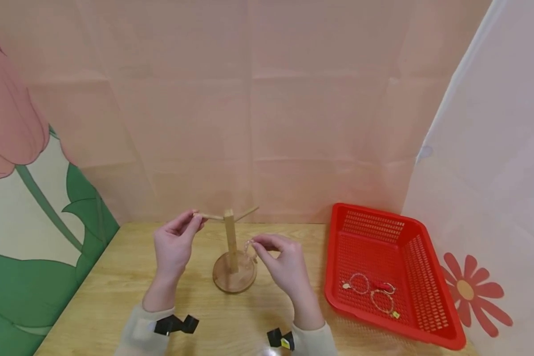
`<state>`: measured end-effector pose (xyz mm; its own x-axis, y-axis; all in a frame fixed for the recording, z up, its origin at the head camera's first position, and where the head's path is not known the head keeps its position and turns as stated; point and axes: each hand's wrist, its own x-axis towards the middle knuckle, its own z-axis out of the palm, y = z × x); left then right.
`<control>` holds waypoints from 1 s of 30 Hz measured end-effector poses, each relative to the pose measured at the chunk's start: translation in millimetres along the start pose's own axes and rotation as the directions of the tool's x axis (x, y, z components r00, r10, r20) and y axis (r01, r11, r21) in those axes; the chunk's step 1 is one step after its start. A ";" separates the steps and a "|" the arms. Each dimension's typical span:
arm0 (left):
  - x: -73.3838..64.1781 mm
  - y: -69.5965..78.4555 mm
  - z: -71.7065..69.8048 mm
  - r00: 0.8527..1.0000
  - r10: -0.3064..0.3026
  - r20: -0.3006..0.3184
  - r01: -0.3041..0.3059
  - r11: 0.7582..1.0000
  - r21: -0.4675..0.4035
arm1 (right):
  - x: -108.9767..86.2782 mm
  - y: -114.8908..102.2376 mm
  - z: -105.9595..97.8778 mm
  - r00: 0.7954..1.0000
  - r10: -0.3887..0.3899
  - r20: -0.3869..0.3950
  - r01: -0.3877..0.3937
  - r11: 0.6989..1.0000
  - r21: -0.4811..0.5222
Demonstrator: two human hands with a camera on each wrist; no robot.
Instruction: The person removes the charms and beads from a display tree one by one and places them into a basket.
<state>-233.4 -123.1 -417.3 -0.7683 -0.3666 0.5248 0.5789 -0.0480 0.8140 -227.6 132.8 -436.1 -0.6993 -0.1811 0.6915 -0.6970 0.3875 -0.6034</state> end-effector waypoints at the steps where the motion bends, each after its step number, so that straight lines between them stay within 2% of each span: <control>1: 0.3 0.1 -0.1 1.000 0.005 0.004 -0.005 1.000 0.001 | 0.4 -0.4 0.0 1.000 -0.001 0.002 0.001 1.000 -0.003; 9: 2.0 2.0 1.2 1.000 0.018 0.018 -0.017 1.000 -0.013 | 2.4 -1.1 -6.8 1.000 -0.009 0.014 0.010 0.998 -0.055; 16: -0.2 -0.5 1.4 1.000 0.012 0.013 -0.012 1.000 -0.008 | -0.4 8.4 -30.1 0.999 -0.037 0.014 0.039 0.988 -0.148; 20: -0.9 -1.0 1.2 1.000 0.012 0.016 -0.012 1.000 0.001 | -4.6 15.8 -45.5 1.000 -0.022 0.007 0.023 0.982 -0.186; 22: -0.6 -1.3 1.0 1.000 0.012 0.015 -0.013 1.000 0.002 | -6.7 17.8 -53.3 1.000 -0.002 -0.001 0.002 0.980 -0.200; 25: 0.4 -2.5 0.9 1.000 0.012 0.016 -0.011 1.000 -0.003 | -10.9 19.8 -65.2 0.998 0.068 -0.010 -0.069 0.978 -0.196; 30: 0.8 -2.5 0.3 1.000 0.010 0.017 -0.010 1.000 0.006 | -21.1 24.2 -86.0 0.976 0.215 -0.024 -0.215 0.954 -0.209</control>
<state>-235.6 -123.0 -418.9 -0.7666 -0.3516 0.5373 0.5853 -0.0387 0.8099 -216.0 223.7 -431.1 -0.8288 -0.0717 0.5549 -0.4813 0.5973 -0.6416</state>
